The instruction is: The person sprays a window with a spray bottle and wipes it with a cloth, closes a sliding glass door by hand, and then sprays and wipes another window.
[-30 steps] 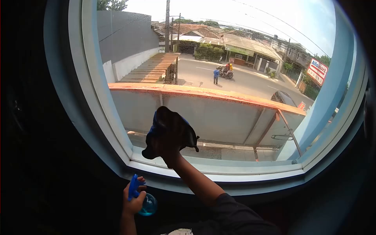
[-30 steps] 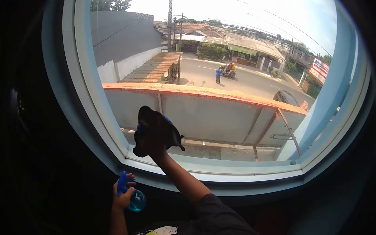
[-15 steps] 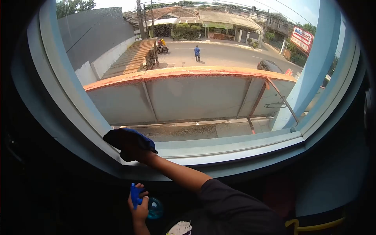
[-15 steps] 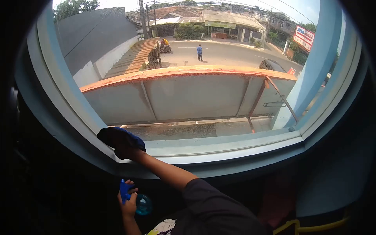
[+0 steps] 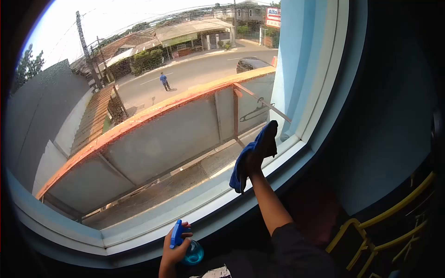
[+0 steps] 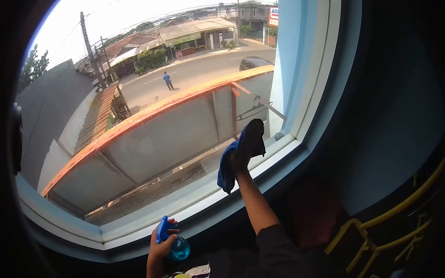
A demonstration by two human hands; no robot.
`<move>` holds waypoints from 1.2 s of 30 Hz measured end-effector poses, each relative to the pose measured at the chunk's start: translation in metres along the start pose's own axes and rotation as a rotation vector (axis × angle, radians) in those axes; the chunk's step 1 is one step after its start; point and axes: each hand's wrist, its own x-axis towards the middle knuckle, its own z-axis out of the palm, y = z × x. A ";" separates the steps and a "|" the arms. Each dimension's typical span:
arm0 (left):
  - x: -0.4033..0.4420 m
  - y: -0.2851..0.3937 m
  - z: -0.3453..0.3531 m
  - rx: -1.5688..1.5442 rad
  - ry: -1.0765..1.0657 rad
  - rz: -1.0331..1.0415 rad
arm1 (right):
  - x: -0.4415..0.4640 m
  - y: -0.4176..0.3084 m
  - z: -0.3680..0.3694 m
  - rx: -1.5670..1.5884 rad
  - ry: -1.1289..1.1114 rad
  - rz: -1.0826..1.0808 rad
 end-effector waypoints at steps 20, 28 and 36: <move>0.046 -0.006 0.067 0.077 -0.030 -0.137 | -0.010 0.196 -0.020 0.108 -0.787 0.153; -0.001 -0.017 0.020 0.034 0.059 -0.135 | -0.016 0.052 -0.013 0.112 -1.026 0.115; -0.078 -0.029 -0.058 0.081 0.133 -0.182 | -0.066 -0.131 -0.014 0.136 -1.270 0.135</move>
